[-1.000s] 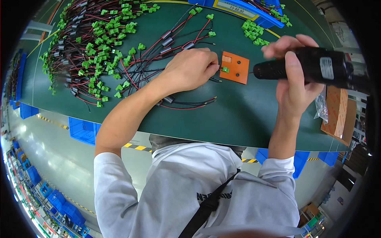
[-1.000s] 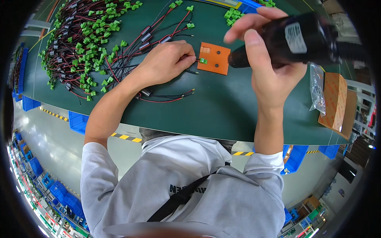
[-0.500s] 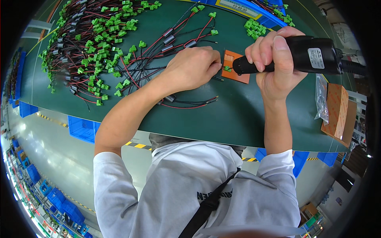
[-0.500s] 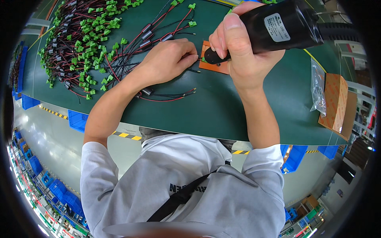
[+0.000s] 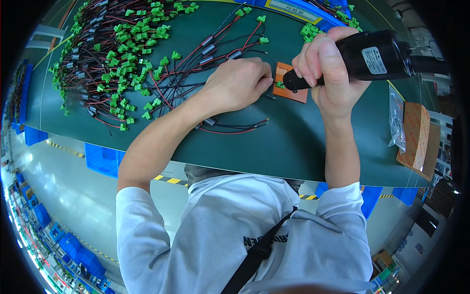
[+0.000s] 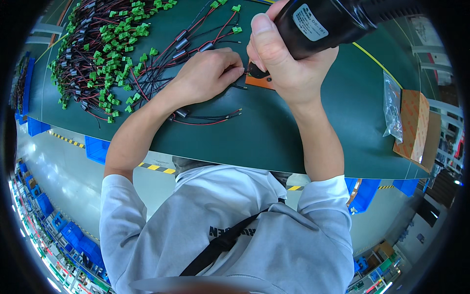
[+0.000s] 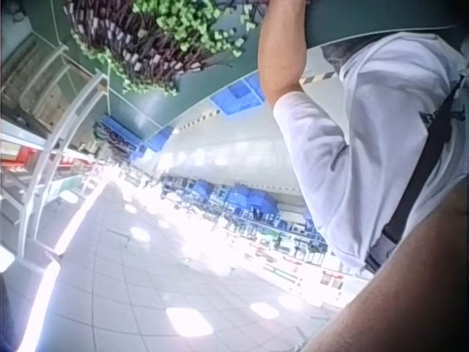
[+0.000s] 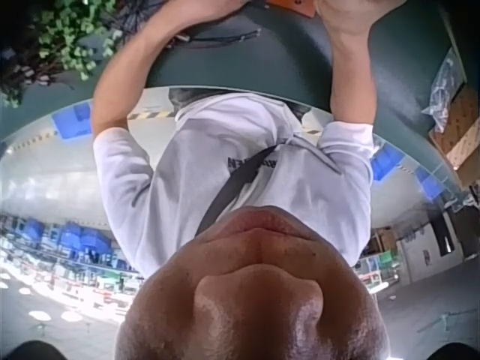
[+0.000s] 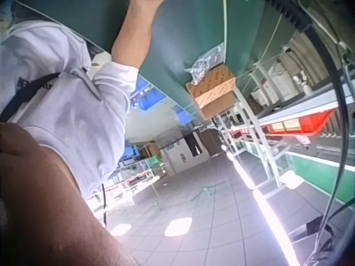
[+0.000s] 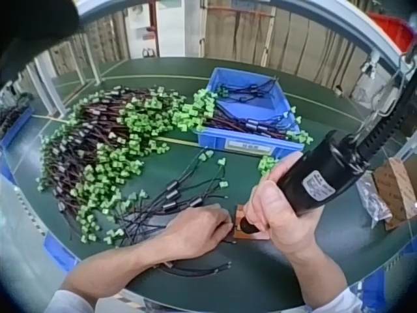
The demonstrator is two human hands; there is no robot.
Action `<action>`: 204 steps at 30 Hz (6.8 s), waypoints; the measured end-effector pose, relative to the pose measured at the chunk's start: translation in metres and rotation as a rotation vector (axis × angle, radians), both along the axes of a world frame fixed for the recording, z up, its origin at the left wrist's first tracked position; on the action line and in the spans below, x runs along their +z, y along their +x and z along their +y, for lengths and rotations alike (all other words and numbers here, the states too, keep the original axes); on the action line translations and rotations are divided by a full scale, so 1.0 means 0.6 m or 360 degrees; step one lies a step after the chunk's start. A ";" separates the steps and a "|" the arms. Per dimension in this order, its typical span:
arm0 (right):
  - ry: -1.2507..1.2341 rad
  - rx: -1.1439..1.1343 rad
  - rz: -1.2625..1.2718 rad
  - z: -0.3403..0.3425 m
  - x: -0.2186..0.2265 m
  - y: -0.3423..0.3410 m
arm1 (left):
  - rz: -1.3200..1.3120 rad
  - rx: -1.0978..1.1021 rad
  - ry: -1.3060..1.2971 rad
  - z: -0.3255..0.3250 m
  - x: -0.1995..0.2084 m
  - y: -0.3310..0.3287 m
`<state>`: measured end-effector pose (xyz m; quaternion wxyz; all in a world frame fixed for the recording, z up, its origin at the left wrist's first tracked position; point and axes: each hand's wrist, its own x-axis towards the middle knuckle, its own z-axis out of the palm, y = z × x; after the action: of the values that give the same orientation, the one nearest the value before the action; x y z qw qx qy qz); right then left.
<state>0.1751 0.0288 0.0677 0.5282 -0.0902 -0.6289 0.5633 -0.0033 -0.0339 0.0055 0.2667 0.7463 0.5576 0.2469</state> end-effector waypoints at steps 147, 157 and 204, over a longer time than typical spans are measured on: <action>-0.0129 0.0135 -0.0965 0.021 -0.103 0.095 | -0.0810 -0.0228 -0.0547 0.007 0.011 -0.035; -0.0088 0.0097 -0.1087 0.021 -0.102 0.095 | -0.0830 -0.0284 -0.0474 0.001 0.019 -0.033; 0.0844 -0.0351 -0.1530 0.000 -0.079 0.085 | -0.0207 -0.0061 0.0140 -0.003 0.002 -0.003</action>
<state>0.2262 0.0286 0.0202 0.2423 -0.2663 -0.9060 0.2227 -0.0051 -0.0355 0.0069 0.2741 0.7501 0.5135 0.3140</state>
